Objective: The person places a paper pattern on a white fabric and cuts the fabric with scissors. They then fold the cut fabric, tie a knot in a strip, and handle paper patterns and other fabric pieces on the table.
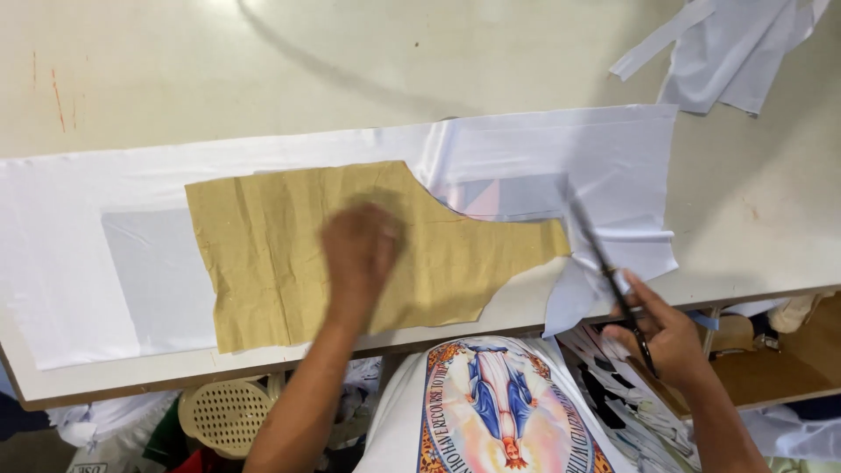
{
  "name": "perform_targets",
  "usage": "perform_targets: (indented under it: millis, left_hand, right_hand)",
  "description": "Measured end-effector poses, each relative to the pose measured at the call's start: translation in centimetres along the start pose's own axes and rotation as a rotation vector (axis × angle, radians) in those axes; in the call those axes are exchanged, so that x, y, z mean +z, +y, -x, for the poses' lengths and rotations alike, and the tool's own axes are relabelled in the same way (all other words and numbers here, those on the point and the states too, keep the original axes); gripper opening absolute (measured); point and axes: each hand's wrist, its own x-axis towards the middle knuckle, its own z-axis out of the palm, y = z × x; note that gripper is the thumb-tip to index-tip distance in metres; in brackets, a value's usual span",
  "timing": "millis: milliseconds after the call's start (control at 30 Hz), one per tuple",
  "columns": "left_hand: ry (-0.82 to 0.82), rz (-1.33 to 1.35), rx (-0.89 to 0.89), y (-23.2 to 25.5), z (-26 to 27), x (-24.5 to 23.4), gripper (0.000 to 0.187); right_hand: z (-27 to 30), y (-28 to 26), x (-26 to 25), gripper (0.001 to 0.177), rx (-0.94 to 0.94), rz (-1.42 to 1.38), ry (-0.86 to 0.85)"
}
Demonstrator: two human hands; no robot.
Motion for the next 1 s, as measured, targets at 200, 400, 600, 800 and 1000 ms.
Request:
perform_targets:
  millis: [200,400,600,800,1000]
  left_hand:
    - [0.097,-0.538,-0.680,-5.1,3.0,-8.8,0.028]
    - [0.346,-0.583,-0.429,-9.2,9.9,-8.9,0.015]
    - [0.369,-0.696,-0.324,-10.8,10.1,-9.1,0.009]
    - [0.505,-0.441,-0.324,-11.5,7.5,-15.2,0.007]
    - [0.755,0.046,-0.181,-0.1,-7.0,-16.4,0.015]
  right_hand:
    - [-1.3,3.9,-0.5,0.088,-0.245,0.170,0.390]
    - [-4.0,4.1,0.1,0.090,-0.312,0.015,0.208]
    - [-9.5,8.1,-2.1,0.087,-0.629,0.254,0.301]
    - [-9.7,6.5,-4.7,0.089,-0.502,0.069,0.240]
    - [-8.3,3.8,-6.1,0.092,-0.226,0.077,0.126]
